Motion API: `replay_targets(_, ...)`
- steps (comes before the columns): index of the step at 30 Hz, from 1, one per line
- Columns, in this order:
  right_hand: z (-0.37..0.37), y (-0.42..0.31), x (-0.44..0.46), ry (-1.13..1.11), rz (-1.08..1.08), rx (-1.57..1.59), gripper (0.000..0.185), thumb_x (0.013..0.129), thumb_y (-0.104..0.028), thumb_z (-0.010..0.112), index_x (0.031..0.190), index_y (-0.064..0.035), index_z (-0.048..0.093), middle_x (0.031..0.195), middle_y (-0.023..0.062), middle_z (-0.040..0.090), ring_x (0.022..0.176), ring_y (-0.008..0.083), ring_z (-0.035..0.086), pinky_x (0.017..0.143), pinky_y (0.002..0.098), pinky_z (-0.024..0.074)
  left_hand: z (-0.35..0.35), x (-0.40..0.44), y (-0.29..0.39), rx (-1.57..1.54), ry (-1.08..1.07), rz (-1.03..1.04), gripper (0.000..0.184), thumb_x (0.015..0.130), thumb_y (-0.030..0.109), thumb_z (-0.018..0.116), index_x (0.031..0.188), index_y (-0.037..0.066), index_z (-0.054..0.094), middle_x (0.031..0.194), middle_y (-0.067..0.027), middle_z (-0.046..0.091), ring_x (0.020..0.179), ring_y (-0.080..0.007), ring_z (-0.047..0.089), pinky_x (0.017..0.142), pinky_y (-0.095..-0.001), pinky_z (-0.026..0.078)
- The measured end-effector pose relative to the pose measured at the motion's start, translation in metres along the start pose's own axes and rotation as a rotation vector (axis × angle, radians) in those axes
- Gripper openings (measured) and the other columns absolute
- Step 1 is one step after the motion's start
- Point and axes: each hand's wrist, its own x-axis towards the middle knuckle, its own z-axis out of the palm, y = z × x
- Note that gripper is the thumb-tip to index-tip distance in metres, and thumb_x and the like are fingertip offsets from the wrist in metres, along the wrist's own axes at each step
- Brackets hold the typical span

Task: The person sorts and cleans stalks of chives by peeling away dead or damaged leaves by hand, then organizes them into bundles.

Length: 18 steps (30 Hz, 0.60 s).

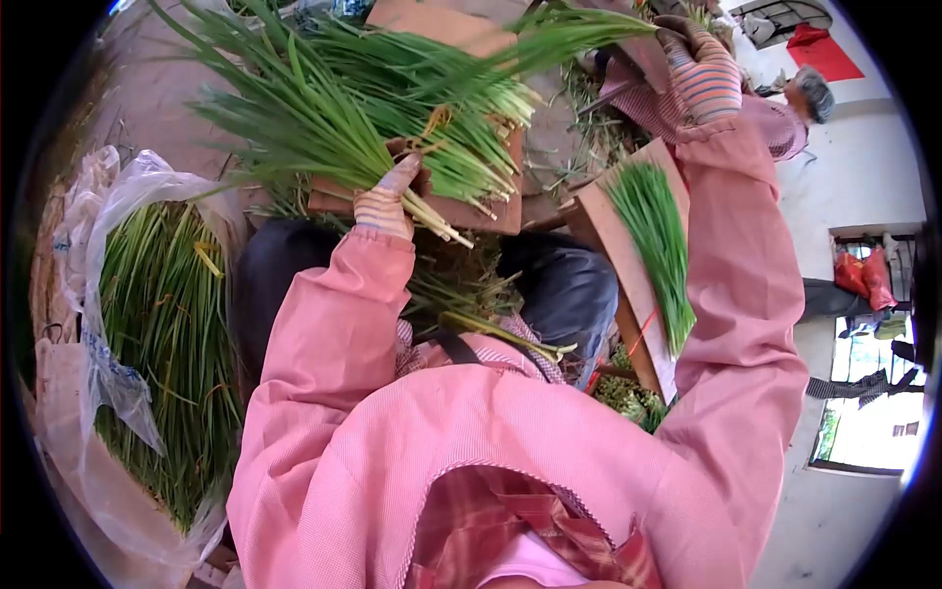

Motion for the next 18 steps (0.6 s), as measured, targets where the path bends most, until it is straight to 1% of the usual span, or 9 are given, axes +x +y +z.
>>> replay_targets(2,-0.014,-0.003,0.019,-0.128,-0.142,-0.925,0.02,0.076,-0.017,0.058,0.094,-0.009,0.058,0.081,0.0062,0.06,0.076,0.0141,0.055,0.071,0.0273,0.0431,0.005,-0.003,0.005,0.02,0.009,0.004,0.028,0.067,0.002,0.064,0.092,0.008,0.053,0.069,-0.0048,0.056,0.051,-0.0146,0.052,0.042,-0.027,0.044)
replay_targets(3,-0.021,-0.013,0.029,-0.337,-0.071,-0.998,0.023,0.074,-0.023,0.06,0.095,-0.0135,0.058,0.08,0.0067,0.06,0.076,0.0161,0.055,0.072,0.0293,0.0424,-0.002,0.006,0.0,0.01,-0.008,0.028,0.027,0.068,0.003,0.064,0.091,0.009,0.052,0.064,-0.0035,0.053,0.047,-0.0137,0.049,0.04,-0.0264,0.042)
replay_targets(7,-0.059,-0.044,0.092,0.048,0.014,-0.348,0.018,0.078,-0.01,0.056,0.096,-0.0071,0.057,0.081,0.0011,0.06,0.07,0.0057,0.052,0.059,0.0158,0.0411,-0.006,0.002,-0.005,-0.115,-0.021,-0.021,0.024,0.071,0.003,0.061,0.091,0.013,0.051,0.072,-0.0022,0.055,0.054,-0.0126,0.05,0.046,-0.0257,0.043)
replay_targets(10,-0.041,-0.084,0.08,0.292,-0.28,-0.807,0.014,0.073,-0.01,0.058,0.084,-0.002,0.06,0.072,0.0088,0.061,0.065,0.0144,0.057,0.061,0.0253,0.0448,-0.01,0.002,-0.006,-0.251,-0.166,-0.074,0.02,0.074,0.006,0.058,0.092,0.014,0.052,0.074,-0.0019,0.056,0.059,-0.0125,0.051,0.049,-0.0261,0.044)
replay_targets(11,-0.047,-0.082,0.09,0.414,-0.324,-0.481,0.015,0.072,-0.013,0.058,0.084,-0.0043,0.06,0.073,0.0117,0.061,0.065,0.0169,0.058,0.062,0.0256,0.0448,-0.008,0.001,-0.006,-0.281,-0.175,-0.103,0.019,0.075,0.008,0.058,0.092,0.014,0.052,0.075,-0.0014,0.056,0.058,-0.0119,0.05,0.048,-0.0257,0.043)
replay_targets(14,-0.089,-0.056,0.115,0.249,-0.537,-0.229,0.02,0.075,-0.012,0.06,0.094,-0.0066,0.059,0.078,0.0012,0.06,0.068,0.0054,0.051,0.059,0.0162,0.0419,-0.013,0.0,-0.008,-0.435,-0.268,-0.242,0.02,0.077,0.008,0.056,0.096,0.013,0.053,0.081,-0.0039,0.058,0.069,-0.0144,0.056,0.056,-0.0297,0.05)
replay_targets(16,-0.046,-0.086,0.066,0.373,-0.197,-0.185,0.018,0.076,-0.022,0.058,0.088,-0.0085,0.061,0.066,0.0009,0.058,0.05,0.0079,0.049,0.047,0.0229,0.0401,-0.011,-0.006,-0.011,-0.486,-0.413,-0.245,0.027,0.078,0.006,0.055,0.104,0.01,0.049,0.09,-0.0084,0.057,0.078,-0.0198,0.058,0.066,-0.0326,0.052)
replay_targets(17,-0.032,-0.072,0.052,0.421,-0.271,-0.231,0.018,0.075,-0.022,0.059,0.085,-0.0073,0.061,0.063,0.0009,0.056,0.05,0.0072,0.047,0.046,0.0231,0.0386,-0.008,-0.013,-0.011,-0.472,-0.41,-0.252,0.031,0.078,0.005,0.055,0.107,0.01,0.047,0.091,-0.0093,0.057,0.079,-0.0213,0.057,0.066,-0.0324,0.052)
replay_targets(18,0.001,-0.099,0.01,0.435,-0.016,-0.124,0.018,0.074,-0.021,0.057,0.083,-0.0055,0.06,0.062,0.0001,0.055,0.056,0.0061,0.048,0.051,0.0208,0.0393,-0.004,-0.02,-0.01,-0.459,-0.407,-0.263,0.035,0.078,0.005,0.055,0.11,0.009,0.044,0.093,-0.0102,0.056,0.08,-0.0228,0.057,0.066,-0.0322,0.052)
